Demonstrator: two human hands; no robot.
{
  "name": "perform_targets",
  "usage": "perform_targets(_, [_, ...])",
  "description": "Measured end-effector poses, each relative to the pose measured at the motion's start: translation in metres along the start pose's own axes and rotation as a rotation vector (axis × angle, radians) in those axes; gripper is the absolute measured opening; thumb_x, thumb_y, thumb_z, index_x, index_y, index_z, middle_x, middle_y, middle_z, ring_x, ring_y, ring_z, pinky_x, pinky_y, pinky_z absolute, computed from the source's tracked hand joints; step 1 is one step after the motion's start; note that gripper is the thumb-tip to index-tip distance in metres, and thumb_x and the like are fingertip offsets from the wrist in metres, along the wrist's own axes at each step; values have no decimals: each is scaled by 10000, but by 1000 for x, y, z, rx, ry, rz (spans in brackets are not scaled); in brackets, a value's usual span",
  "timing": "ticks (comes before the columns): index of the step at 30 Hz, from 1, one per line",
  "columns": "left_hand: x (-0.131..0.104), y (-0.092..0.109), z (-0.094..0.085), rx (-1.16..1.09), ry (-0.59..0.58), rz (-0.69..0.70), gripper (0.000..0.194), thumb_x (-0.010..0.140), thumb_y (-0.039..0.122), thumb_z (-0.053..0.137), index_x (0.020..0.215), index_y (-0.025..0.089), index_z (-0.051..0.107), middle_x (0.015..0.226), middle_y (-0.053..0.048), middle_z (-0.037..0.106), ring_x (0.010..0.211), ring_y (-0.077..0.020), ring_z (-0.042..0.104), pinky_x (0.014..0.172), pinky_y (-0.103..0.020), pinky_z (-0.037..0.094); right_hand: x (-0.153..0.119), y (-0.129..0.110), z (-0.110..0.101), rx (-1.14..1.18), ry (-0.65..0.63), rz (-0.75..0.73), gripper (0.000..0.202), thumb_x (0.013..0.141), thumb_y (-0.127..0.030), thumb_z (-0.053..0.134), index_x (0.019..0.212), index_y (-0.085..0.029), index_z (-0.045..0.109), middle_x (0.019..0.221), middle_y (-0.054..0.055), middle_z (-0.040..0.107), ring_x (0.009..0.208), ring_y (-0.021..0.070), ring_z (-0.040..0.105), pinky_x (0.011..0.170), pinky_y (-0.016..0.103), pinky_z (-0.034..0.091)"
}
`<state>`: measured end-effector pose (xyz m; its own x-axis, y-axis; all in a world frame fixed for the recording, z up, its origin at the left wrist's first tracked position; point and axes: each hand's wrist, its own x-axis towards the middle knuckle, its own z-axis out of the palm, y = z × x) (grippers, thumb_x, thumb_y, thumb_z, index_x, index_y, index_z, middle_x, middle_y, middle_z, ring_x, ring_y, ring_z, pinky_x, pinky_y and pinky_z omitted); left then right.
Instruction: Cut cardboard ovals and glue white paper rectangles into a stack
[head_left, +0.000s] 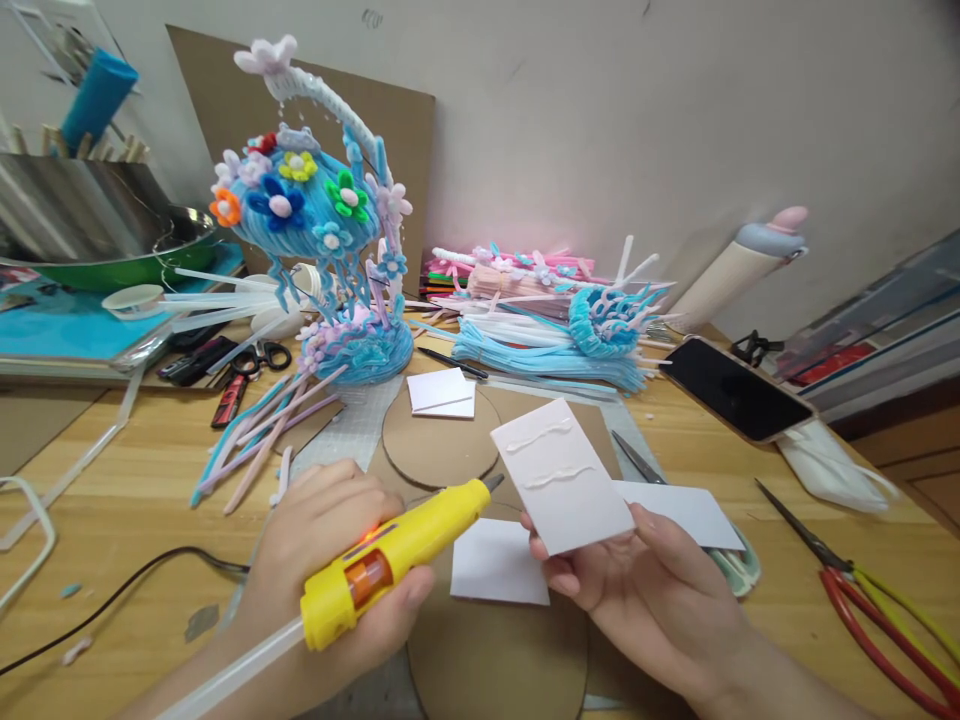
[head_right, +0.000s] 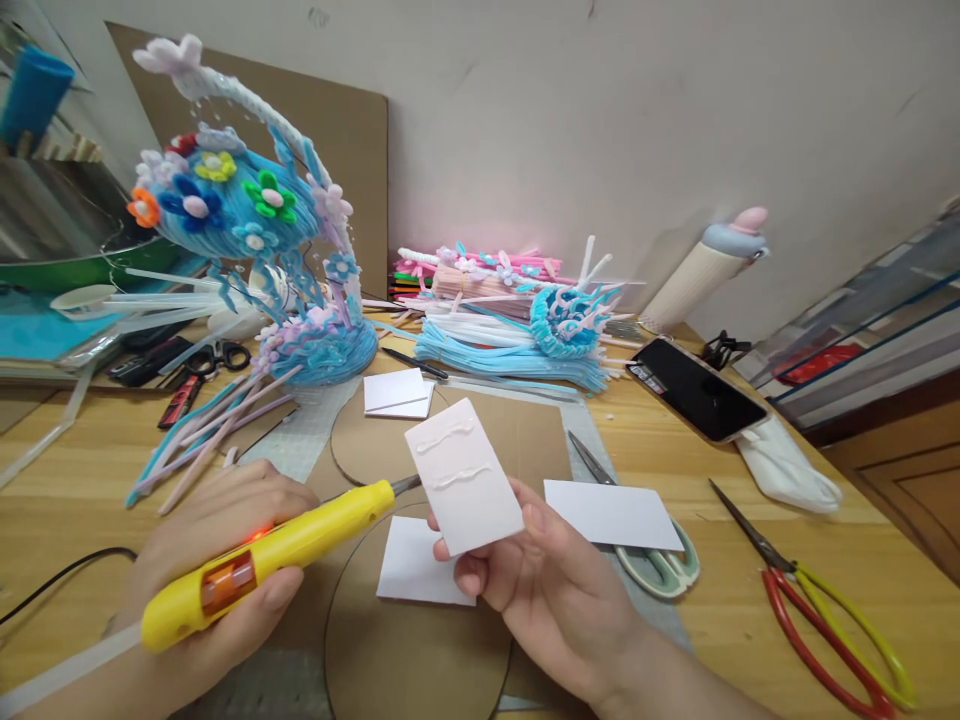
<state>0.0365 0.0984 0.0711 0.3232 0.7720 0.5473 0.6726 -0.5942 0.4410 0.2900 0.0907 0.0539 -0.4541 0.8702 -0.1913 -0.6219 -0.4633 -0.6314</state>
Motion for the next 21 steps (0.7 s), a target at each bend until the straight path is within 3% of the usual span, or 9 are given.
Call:
perform_targets(3, [-2,0,1,-231,26,5,183,824,419,530,866,245,566,721,-41,633,635,-244,557,585,-418,397,1,3,2,4,26,8,323,848,-432,617,1086,-220,671,1034,94,707,931,219,629,711,274,460])
perform_targets(7, [-4,6,6,-385,10,30,331,832,559,476,876,252,594,749,-50,663,649,-244,594,593,-416,431,1,10,6,-58,40,8,326,815,-406,684,1085,-227,660,1011,64,685,891,185,602,709,265,460])
perform_targets(11, [-3,11,8,-399,-49,42,350,838,573,463,850,249,593,694,-53,655,598,-230,580,557,-404,423,2,15,7,-83,64,37,466,718,-409,782,1118,-222,630,1011,59,663,839,160,570,709,264,457])
perform_targets(18, [-4,15,10,-420,-49,-30,388,832,620,394,775,271,553,621,-40,578,553,-235,512,511,-406,362,3,15,8,-101,37,25,487,683,-398,816,1106,-234,639,995,43,681,771,120,575,685,225,458])
perform_targets(21, [-6,14,11,-402,-54,-1,388,843,610,350,761,279,533,585,-34,553,531,-236,490,504,-402,343,3,15,10,-105,43,37,502,644,-392,842,1079,-228,654,970,41,685,744,113,579,669,214,456])
